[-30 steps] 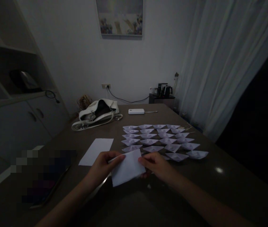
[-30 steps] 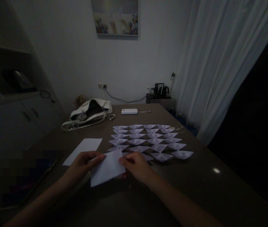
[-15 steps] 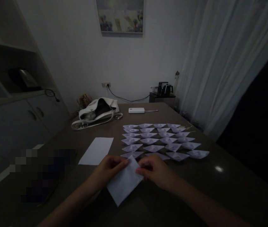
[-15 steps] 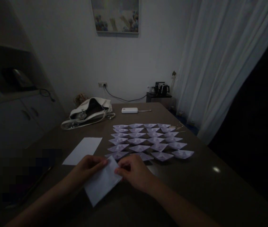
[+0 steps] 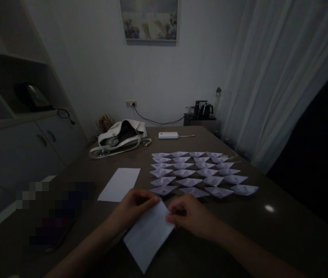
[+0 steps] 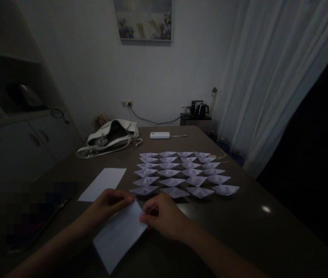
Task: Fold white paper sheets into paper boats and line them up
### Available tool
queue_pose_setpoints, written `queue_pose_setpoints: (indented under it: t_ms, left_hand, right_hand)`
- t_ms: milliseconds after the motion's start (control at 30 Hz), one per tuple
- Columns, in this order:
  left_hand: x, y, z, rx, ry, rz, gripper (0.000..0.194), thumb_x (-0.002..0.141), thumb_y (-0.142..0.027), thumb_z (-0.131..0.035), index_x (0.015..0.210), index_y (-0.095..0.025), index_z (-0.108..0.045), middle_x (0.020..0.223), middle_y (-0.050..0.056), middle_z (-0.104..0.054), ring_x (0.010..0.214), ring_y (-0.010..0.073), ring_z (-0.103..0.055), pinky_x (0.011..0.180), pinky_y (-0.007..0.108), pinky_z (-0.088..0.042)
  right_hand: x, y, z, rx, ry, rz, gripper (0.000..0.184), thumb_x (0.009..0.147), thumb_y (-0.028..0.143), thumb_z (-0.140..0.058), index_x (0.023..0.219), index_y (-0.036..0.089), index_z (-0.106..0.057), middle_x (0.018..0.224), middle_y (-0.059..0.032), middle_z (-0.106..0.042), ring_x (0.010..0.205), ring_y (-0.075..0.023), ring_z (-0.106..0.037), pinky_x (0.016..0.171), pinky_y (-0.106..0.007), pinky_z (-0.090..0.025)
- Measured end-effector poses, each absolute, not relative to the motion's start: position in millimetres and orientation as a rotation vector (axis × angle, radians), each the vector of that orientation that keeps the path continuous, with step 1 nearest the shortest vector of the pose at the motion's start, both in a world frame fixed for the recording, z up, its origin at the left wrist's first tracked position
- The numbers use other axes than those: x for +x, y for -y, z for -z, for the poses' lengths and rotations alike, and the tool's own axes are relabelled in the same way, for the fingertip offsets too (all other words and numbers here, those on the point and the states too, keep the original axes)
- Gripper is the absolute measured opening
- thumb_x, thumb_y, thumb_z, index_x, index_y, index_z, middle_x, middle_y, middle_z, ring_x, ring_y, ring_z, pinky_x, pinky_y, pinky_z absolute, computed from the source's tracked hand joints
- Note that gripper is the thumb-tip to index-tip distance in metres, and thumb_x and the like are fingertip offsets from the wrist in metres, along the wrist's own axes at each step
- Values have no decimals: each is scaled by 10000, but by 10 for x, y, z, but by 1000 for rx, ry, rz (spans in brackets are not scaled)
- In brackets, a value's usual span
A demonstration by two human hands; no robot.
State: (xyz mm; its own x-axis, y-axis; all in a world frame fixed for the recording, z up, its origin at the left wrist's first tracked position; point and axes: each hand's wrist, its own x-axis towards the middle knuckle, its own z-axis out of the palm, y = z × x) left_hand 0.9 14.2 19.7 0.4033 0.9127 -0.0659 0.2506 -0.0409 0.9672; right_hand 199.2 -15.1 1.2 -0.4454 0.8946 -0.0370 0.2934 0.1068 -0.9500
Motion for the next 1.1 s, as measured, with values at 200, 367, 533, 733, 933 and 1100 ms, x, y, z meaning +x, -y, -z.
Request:
queue_pose_setpoints:
  t_ms: [200, 367, 533, 733, 933, 1100]
  left_hand:
    - [-4, -114, -150, 1625, -1051, -850, 236, 782, -380, -669, 726, -153, -696, 702, 35, -680, 655, 170, -592, 563, 226, -428]
    - [21, -81, -165, 1602, -1095, -1085, 204, 767, -354, -670, 734, -153, -680, 714, 31, -679, 678, 173, -604, 591, 234, -452]
    - [31, -93, -188, 1574, -1057, -1121, 164, 719, -316, -716, 750, -156, -697, 736, 29, -690, 706, 172, -618, 637, 244, -471]
    - [25, -89, -220, 1425, -1052, -1190, 190, 675, -290, -748, 628, -155, -621, 604, -25, -608, 602, 120, -547, 559, 193, -420]
    - [41, -98, -216, 1449, -1032, -1105, 271, 680, -402, -744, 702, -159, -625, 630, -27, -610, 612, 130, -547, 555, 200, -425]
    - [64, -110, -88, 1474, -1033, -736, 481, 742, -628, -601, 694, -150, -629, 564, -3, -614, 508, 141, -546, 457, 216, -394]
  right_hand:
    - [1999, 172, -63, -1163, 1865, -1126, 79, 752, 147, -622, 674, 150, -637, 610, 5, -596, 570, -123, -554, 524, -221, -388]
    - [2012, 147, -114, -1102, 1727, -1030, 109, 802, 207, -582, 756, 144, -658, 702, -28, -626, 654, -151, -573, 576, -252, -422]
    - [2030, 107, -84, -1150, 1653, -944, 135, 803, 256, -593, 806, 145, -670, 729, -50, -635, 679, -177, -583, 584, -279, -441]
    - [2026, 80, -75, -1127, 1563, -1039, 131, 765, 276, -641, 788, 151, -674, 711, -39, -651, 649, -165, -596, 596, -280, -449]
    - [2074, -12, -33, -1093, 1450, -1171, 131, 742, 278, -660, 703, 156, -629, 595, 16, -595, 534, -109, -547, 542, -238, -430]
    - [2123, -48, -19, -1068, 1333, -1123, 140, 750, 299, -670, 723, 171, -619, 603, 19, -608, 539, -107, -551, 554, -239, -448]
